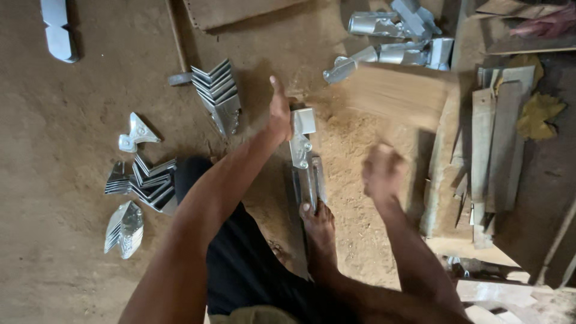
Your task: The person sits on the workshop floor and hammers galvanized sheet metal fittings over a metal pipe form using a wooden mallet, repeatedly striking and repositioning the metal pieces to shape them. Shaped pieces are set aside among stacks of similar finished parts on the ground.
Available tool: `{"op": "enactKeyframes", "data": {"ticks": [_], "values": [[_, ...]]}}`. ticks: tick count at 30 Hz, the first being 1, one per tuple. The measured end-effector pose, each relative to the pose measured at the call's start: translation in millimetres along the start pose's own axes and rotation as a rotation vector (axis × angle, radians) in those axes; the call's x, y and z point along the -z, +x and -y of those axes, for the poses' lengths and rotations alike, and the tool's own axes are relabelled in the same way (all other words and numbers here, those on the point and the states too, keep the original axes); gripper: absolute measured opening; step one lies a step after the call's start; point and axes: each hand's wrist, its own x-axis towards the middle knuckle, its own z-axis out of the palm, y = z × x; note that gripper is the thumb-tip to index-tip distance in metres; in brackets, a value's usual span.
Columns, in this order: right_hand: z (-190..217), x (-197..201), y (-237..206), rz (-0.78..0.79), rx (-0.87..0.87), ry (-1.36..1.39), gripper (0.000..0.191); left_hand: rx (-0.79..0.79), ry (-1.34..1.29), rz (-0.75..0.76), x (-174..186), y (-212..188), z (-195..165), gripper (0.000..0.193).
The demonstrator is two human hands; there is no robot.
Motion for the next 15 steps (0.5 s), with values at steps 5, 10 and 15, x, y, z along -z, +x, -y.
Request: {"op": "enactKeyframes", "data": {"ticks": [5, 10, 15], "values": [[-13.2, 7.9, -24.7, 0.131, 0.145, 0.084, 0.048, 0.136, -0.078, 0.291, 16.5, -8.3, 8.5, 0.125], [-41.8, 1.2, -18.5, 0.033, -0.088, -0.045, 0.052, 0.185, -0.133, 0.391, 30.2, -13.0, 17.9, 0.124], [-41.9, 0.1, -26.0, 0.097, -0.038, -0.053, 0.055, 0.228, -0.135, 0.473, 36.5, -13.3, 22.0, 0.124]]}}
